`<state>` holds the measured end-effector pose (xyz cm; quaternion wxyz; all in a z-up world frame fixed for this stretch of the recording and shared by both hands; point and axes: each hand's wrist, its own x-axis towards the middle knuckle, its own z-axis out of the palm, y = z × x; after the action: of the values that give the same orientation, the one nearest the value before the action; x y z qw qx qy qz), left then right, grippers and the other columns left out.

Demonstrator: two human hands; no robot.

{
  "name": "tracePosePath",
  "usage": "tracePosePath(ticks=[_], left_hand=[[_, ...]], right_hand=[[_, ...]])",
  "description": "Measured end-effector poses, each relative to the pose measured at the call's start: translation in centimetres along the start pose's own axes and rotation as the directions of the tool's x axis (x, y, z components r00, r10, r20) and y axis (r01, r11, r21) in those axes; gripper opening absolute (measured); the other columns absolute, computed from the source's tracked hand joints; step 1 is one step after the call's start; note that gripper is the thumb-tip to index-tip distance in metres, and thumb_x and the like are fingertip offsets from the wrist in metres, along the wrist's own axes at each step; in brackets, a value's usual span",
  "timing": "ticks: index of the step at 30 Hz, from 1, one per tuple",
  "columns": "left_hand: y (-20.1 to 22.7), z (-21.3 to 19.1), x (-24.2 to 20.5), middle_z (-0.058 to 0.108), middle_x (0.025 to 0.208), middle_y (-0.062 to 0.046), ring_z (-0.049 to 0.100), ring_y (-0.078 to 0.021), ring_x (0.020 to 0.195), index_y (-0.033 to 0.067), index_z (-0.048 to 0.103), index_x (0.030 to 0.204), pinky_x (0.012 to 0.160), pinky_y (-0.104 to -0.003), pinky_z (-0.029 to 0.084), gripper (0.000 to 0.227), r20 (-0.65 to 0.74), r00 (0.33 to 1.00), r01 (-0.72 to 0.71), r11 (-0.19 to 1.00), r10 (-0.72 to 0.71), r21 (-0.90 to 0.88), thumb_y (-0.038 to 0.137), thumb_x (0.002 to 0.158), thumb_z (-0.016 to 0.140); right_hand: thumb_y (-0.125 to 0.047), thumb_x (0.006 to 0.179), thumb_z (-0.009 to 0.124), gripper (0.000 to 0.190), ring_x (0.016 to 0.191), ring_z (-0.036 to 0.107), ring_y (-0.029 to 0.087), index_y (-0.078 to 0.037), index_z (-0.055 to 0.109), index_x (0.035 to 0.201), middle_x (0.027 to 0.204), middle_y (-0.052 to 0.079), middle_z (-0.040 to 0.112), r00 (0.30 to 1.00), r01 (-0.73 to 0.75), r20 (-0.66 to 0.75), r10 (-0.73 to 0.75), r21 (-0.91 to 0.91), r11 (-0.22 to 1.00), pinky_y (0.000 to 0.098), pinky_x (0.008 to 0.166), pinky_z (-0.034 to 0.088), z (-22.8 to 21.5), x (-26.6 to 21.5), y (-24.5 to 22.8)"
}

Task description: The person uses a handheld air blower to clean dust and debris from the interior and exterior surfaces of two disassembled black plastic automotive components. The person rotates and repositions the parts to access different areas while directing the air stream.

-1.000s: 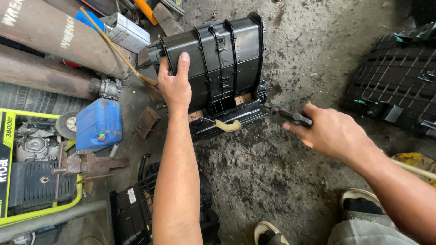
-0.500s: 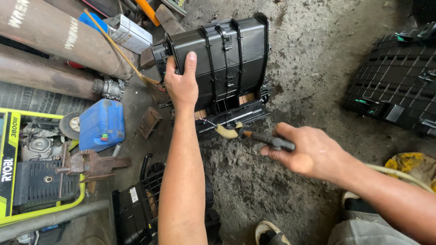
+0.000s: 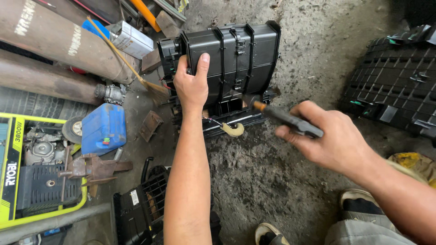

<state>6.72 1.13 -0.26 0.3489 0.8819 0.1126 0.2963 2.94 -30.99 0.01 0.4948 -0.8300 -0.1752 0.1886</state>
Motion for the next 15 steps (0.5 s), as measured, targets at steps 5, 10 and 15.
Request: tracePosePath(ticks=[5, 10, 15], left_hand=[[0.6, 0.9, -0.1, 0.076, 0.09, -0.005, 0.071, -0.0154, 0.082, 0.0034, 0.07, 0.11, 0.08, -0.03, 0.056, 0.041, 0.014, 0.999, -0.035, 0.999, 0.035, -0.003, 0.042, 0.096, 0.073], [1.0, 1.4, -0.4, 0.076, 0.092, -0.006, 0.07, -0.0147, 0.085, 0.0024, 0.07, 0.111, 0.082, -0.03, 0.056, 0.04, 0.043, 0.998, -0.041, 0.997, 0.044, -0.068, 0.04, 0.097, 0.074], [1.2, 1.4, -0.2, 0.077, 0.096, -0.005, 0.072, -0.0133, 0.091, 0.0034, 0.071, 0.112, 0.085, -0.029, 0.056, 0.04, 0.07, 0.996, -0.043, 0.996, 0.049, -0.077, 0.04, 0.097, 0.074]], right_hand=[[-0.057, 0.083, 0.074, 0.049, 0.045, 0.064, 0.022, -0.01, 0.067, 0.097, 0.055, 0.009, 0.066, 0.991, -0.13, 0.027, 0.13, -0.003, 0.992, 0.0399, 0.047, 0.049, -1.1, 0.3, 0.7], [-0.064, 0.09, 0.066, 0.056, 0.043, 0.058, 0.019, -0.009, 0.062, 0.096, 0.054, 0.006, 0.06, 0.982, -0.182, -0.065, 0.177, -0.084, 0.98, 0.0378, 0.041, 0.044, -2.1, 0.7, 1.6], [-0.065, 0.087, 0.068, 0.052, 0.048, 0.058, 0.02, -0.014, 0.062, 0.098, 0.059, 0.006, 0.062, 0.943, -0.269, 0.142, 0.301, -0.208, 0.94, 0.041, 0.048, 0.048, -2.3, 1.2, 1.1]])
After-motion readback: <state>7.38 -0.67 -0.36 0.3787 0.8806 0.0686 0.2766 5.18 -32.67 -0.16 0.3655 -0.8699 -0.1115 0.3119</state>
